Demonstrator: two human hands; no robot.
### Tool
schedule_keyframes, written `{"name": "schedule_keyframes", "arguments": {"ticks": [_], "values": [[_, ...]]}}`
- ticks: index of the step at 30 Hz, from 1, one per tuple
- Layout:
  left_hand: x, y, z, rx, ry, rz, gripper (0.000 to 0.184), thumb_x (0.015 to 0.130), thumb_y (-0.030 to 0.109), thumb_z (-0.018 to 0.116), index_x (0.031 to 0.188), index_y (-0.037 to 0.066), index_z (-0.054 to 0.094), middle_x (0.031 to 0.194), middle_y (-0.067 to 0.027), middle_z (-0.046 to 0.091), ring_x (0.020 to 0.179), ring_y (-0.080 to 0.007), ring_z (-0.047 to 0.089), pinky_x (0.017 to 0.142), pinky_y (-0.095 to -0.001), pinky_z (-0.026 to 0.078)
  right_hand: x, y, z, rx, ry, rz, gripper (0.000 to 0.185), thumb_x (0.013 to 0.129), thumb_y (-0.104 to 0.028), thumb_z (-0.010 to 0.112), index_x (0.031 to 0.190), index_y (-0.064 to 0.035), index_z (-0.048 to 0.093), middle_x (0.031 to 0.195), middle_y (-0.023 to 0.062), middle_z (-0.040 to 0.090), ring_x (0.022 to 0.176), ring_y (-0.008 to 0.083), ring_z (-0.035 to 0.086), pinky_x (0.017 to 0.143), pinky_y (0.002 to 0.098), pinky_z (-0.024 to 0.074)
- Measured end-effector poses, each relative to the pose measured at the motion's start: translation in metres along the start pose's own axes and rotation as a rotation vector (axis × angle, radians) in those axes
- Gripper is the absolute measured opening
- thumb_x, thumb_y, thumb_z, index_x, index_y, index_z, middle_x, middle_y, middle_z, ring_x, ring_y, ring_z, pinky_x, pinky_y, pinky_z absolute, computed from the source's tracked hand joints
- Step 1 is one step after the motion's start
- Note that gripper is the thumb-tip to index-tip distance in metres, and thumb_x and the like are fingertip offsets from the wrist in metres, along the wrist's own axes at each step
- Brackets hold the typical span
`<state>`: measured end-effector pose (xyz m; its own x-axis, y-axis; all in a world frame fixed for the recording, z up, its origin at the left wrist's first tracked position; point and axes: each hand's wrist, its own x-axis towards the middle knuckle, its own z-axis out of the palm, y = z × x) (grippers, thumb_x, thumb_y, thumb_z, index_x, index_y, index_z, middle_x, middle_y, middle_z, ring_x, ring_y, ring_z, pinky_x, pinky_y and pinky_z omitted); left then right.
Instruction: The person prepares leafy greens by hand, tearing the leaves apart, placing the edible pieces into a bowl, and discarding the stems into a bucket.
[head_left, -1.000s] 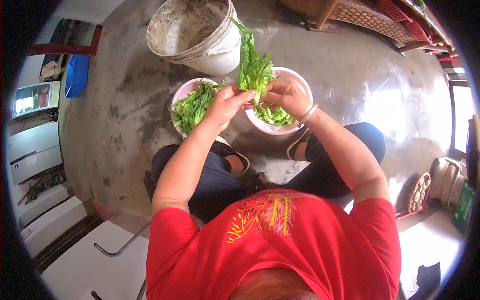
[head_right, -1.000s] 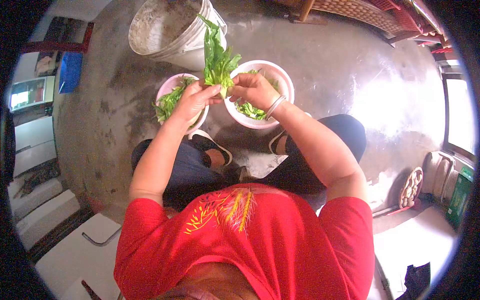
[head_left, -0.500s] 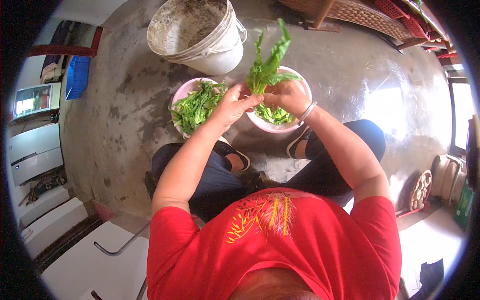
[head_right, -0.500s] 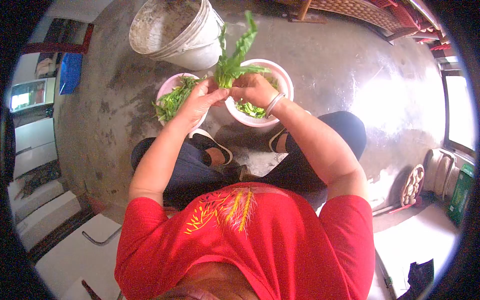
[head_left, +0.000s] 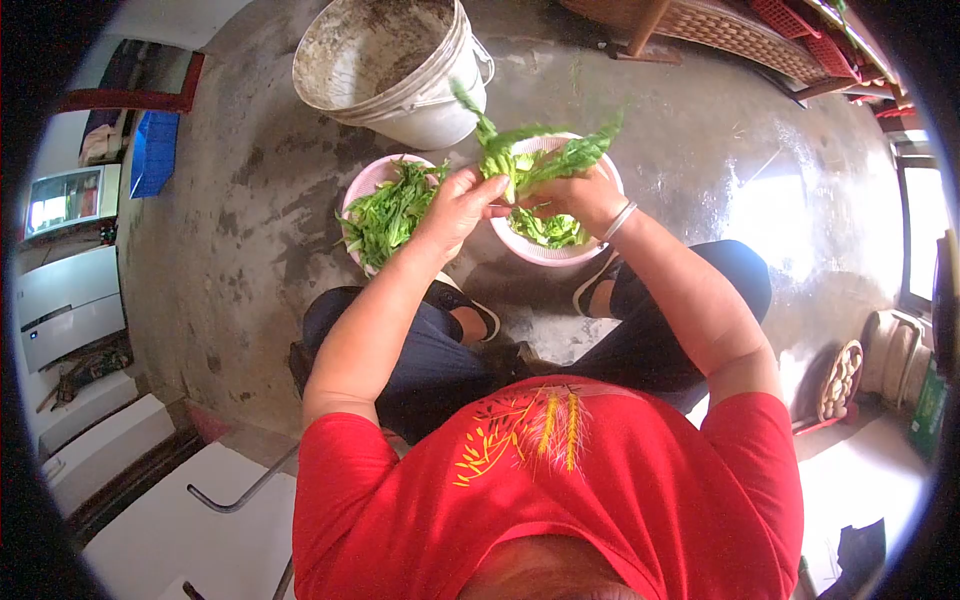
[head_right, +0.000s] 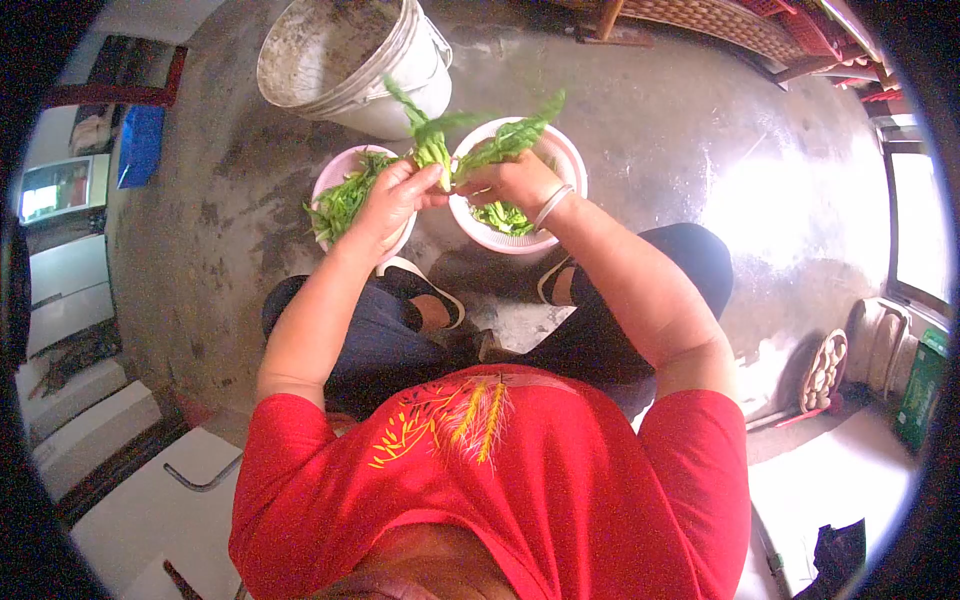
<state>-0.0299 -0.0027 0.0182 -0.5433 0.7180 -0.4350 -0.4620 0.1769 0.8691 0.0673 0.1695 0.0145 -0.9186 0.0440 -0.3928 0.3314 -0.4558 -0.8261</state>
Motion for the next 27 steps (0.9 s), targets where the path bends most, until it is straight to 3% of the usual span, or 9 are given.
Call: {"name": "schedule_keyframes", "arguments": {"ticks": [5, 11, 14, 17, 18, 21, 25, 27], "values": [[0.0, 0.001, -0.006, -0.093, 0.048, -0.019, 0.024, 0.087, 0.023, 0.057, 0.099, 0.002, 0.057, 0.092, -0.0054, 0.06, 0.078, -0.0115, 0.059, 0.072, -0.026, 0.051, -0.004, -0.004, -0.001, 0.141, -0.023, 0.012, 0.027, 0.078, -0.003, 0.059, 0.103, 0.0041, 0.053, 0.097, 0.0158, 0.061, 0.086, 0.0269, 0.063, 0.069, 0.0341, 0.055], [-0.002, 0.005, -0.009, -0.104, 0.021, -0.04, 0.029, 0.088, 0.022, 0.055, 0.108, 0.002, 0.054, 0.093, -0.0089, 0.062, 0.082, -0.0157, 0.061, 0.071, -0.0248, 0.05, -0.005, -0.001, 0.0, 0.051, -0.042, 0.059, 0.028, 0.079, -0.007, 0.06, 0.105, 0.0022, 0.055, 0.097, 0.0122, 0.062, 0.083, 0.0232, 0.064, 0.067, 0.0316, 0.0543], [-0.004, 0.009, -0.007, -0.114, 0.012, -0.037, 0.023, 0.088, 0.021, 0.056, 0.101, 0.002, 0.056, 0.092, -0.0069, 0.062, 0.08, -0.0132, 0.06, 0.072, -0.0254, 0.049, -0.002, 0.003, -0.006, -0.071, -0.027, 0.145, 0.028, 0.081, -0.014, 0.06, 0.105, 0.0005, 0.057, 0.088, 0.0119, 0.064, 0.081, 0.0202, 0.064, 0.065, 0.0314, 0.0544], [-0.005, 0.009, -0.008, -0.122, 0.006, -0.013, 0.022, 0.087, 0.019, 0.056, 0.103, 0.003, 0.055, 0.093, -0.0072, 0.061, 0.081, -0.013, 0.06, 0.07, -0.0242, 0.049, 0.003, 0.005, -0.014, -0.683, 0.021, 0.311, 0.029, 0.082, -0.026, 0.058, 0.099, -0.0033, 0.062, 0.08, 0.0132, 0.065, 0.077, 0.0177, 0.065, 0.064, 0.0309, 0.0535], [-0.005, 0.009, -0.007, -0.13, -0.002, -0.021, 0.022, 0.087, 0.018, 0.056, 0.104, 0.003, 0.055, 0.094, -0.0071, 0.061, 0.081, -0.0129, 0.06, 0.069, -0.0238, 0.049, 0.013, 0.022, -0.027, -1.055, 0.014, 0.223, 0.034, 0.082, -0.037, 0.055, 0.093, -0.0072, 0.066, 0.072, 0.0145, 0.064, 0.068, 0.017, 0.065, 0.061, 0.0309, 0.0518], [-0.007, 0.012, -0.006, -0.139, -0.025, -0.042, 0.024, 0.086, 0.017, 0.057, 0.106, 0.004, 0.053, 0.094, -0.0062, 0.06, 0.081, -0.0123, 0.059, 0.068, -0.0228, 0.049, 0.01, 0.025, -0.032, -1.474, 0.109, -0.217, 0.038, 0.081, -0.042, 0.055, 0.09, -0.0073, 0.067, 0.07, 0.0157, 0.064, 0.063, 0.019, 0.064, 0.059, 0.0326, 0.0502], [-0.012, 0.014, 0.003, -0.086, -0.034, -0.026, 0.026, 0.085, 0.016, 0.06, 0.107, 0.004, 0.053, 0.093, -0.0035, 0.06, 0.078, -0.01, 0.057, 0.068, -0.0224, 0.049, 0.008, 0.0, -0.013, -0.635, 0.038, -0.168, 0.032, 0.083, -0.032, 0.058, 0.089, -0.0012, 0.064, 0.071, 0.0095, 0.064, 0.064, 0.0119, 0.061, 0.055, 0.0266, 0.048], [-0.012, 0.012, 0.004, -0.038, -0.033, 0.001, 0.028, 0.083, 0.016, 0.062, 0.107, 0.004, 0.054, 0.092, -0.0027, 0.059, 0.078, -0.009, 0.056, 0.069, -0.0225, 0.048, 0.0, -0.009, 0.002, -0.493, 0.015, -0.189, 0.032, 0.084, -0.03, 0.06, 0.091, 0.001, 0.062, 0.073, 0.005, 0.063, 0.061, 0.0105, 0.058, 0.054, 0.0225, 0.0456]]}}
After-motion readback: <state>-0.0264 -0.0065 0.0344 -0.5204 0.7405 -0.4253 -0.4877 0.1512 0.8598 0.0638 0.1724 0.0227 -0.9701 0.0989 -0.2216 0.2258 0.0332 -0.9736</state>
